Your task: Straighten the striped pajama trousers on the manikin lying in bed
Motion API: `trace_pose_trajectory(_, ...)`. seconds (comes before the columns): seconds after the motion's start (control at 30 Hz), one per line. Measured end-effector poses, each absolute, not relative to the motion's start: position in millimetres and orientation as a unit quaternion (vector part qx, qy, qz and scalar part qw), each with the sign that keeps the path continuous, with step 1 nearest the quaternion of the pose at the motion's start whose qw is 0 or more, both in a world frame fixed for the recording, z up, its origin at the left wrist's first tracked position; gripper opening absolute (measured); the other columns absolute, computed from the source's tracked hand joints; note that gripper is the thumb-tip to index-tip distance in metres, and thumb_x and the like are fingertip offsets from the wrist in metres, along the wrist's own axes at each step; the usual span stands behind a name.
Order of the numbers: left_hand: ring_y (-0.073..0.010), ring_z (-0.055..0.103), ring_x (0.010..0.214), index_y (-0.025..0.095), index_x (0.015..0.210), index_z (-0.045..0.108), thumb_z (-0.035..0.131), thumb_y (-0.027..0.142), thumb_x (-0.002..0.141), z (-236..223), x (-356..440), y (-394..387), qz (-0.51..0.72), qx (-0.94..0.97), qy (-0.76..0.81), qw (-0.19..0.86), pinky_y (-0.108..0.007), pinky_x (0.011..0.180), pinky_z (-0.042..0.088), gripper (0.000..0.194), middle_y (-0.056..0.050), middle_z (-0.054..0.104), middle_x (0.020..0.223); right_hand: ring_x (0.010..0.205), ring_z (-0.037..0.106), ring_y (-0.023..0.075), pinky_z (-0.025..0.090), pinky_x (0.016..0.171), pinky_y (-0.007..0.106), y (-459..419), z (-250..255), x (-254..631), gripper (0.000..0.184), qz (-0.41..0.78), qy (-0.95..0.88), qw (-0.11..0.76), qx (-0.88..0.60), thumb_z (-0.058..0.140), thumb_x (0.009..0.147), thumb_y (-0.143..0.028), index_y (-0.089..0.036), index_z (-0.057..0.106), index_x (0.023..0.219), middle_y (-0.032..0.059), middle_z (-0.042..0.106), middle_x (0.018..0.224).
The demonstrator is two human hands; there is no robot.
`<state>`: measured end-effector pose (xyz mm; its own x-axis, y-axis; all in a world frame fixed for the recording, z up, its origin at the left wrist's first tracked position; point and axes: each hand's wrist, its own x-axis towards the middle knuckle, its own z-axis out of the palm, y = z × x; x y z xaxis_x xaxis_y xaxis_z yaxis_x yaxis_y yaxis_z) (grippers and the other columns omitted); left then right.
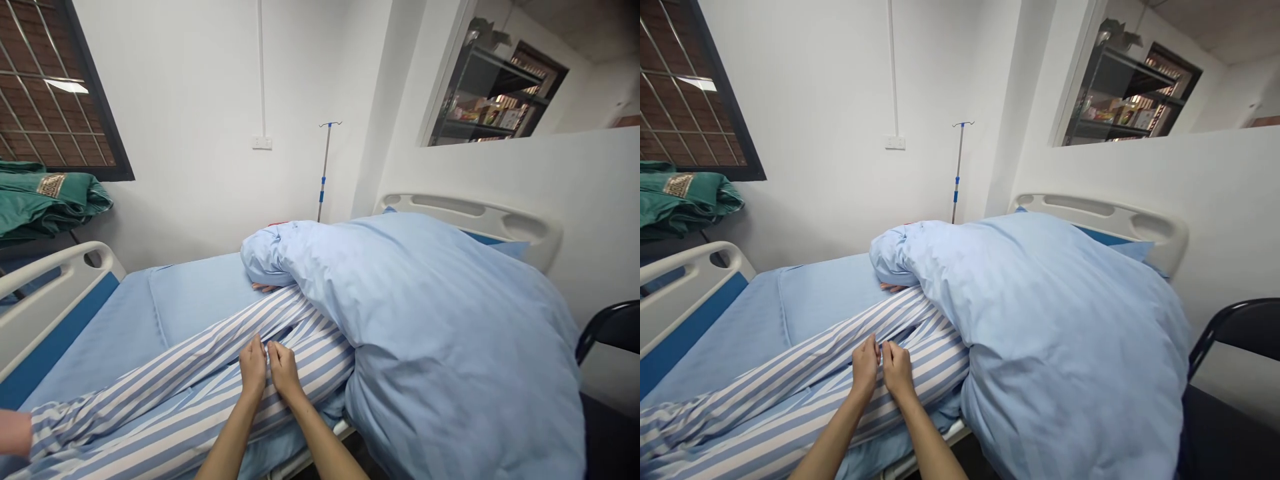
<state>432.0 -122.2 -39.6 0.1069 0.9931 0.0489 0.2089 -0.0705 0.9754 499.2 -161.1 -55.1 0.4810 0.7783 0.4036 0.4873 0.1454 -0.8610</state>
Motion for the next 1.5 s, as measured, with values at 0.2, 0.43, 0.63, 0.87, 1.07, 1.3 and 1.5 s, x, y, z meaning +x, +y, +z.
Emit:
trace_pose_trajectory(0.2,-0.0158,0.054,0.062,0.019,0.064,0.057,0.034,0.046,0.083,-49.7,440.9,-136.7,0.408,0.66,0.504,0.379,-0.026,0.062,0.038,0.04,-0.005,0.064,0.065,0.052,0.042,0.0108,0.028,0.051,0.023,-159.8,-58.3,500.6,0.039,0.148,-0.453,0.61,-0.634,0.035,0.089,-0.039,-0.019,0.047,0.058,-0.0022,0.048,0.053)
trace_pose_trajectory(0.43,-0.017,0.059,0.072,0.02,0.077,0.063,0.027,0.039,0.087,-55.6,439.5,-136.7,0.358,0.714,0.503,0.33,-0.026,0.066,0.037,0.042,-0.008,0.069,0.08,0.05,0.041,0.0108,0.024,0.052,0.024,-163.5,-41.3,517.6,0.042,0.082,-0.528,0.514,-0.671,0.034,0.09,-0.039,-0.019,0.054,0.059,-0.0005,0.053,0.052)
trace_pose_trajectory(0.63,-0.0154,0.055,0.067,0.02,0.064,0.056,0.029,0.038,0.087,-57.6,442.6,-139.8,0.332,0.737,0.517,0.282,-0.025,0.062,0.031,0.039,-0.006,0.066,0.07,0.05,0.042,0.0114,0.022,0.054,0.026,-173.0,-42.7,537.7,0.044,0.038,-0.524,0.464,-0.713,0.029,0.092,-0.038,-0.02,0.052,0.06,-0.0004,0.051,0.051)
trace_pose_trajectory(0.87,-0.0117,0.042,0.055,0.02,0.053,0.042,0.033,0.042,0.083,-43.7,457.6,-136.1,0.398,0.671,0.486,0.395,-0.024,0.057,0.03,0.038,0.0,0.049,0.053,0.051,0.043,0.0116,0.024,0.055,0.025,-173.9,-51.0,536.1,0.043,0.051,-0.509,0.495,-0.702,0.028,0.093,-0.039,-0.02,0.048,0.06,-0.0004,0.05,0.052)
trace_pose_trajectory(1.07,-0.0102,0.038,0.049,0.021,0.05,0.036,0.032,0.044,0.083,-34.1,485.0,-136.4,0.472,0.565,0.471,0.486,-0.024,0.052,0.032,0.04,0.002,0.042,0.047,0.053,0.047,0.0131,0.03,0.054,0.025,-173.6,-57.2,543.0,0.045,0.104,-0.478,0.561,-0.668,0.029,0.091,-0.048,-0.019,0.047,0.06,0.0012,0.052,0.055)
trace_pose_trajectory(1.3,-0.0157,0.055,0.065,0.019,0.065,0.061,0.029,0.042,0.087,-53.0,483.6,-149.1,0.41,0.661,0.503,0.378,-0.026,0.065,0.037,0.045,-0.007,0.065,0.067,0.057,0.049,0.0146,0.036,0.056,0.025,-172.2,-56.2,543.5,0.046,0.138,-0.466,0.575,-0.657,0.033,0.087,-0.053,-0.018,0.05,0.062,0.0028,0.056,0.058)
trace_pose_trajectory(1.5,-0.018,0.058,0.076,0.019,0.072,0.064,0.026,0.038,0.088,-51.2,483.8,-149.4,0.372,0.679,0.514,0.368,-0.028,0.072,0.036,0.045,-0.009,0.068,0.079,0.052,0.045,0.0146,0.032,0.054,0.026,-173.1,-36.2,564.9,0.048,0.07,-0.521,0.478,-0.704,0.03,0.086,-0.055,-0.019,0.047,0.059,0.0028,0.054,0.053)
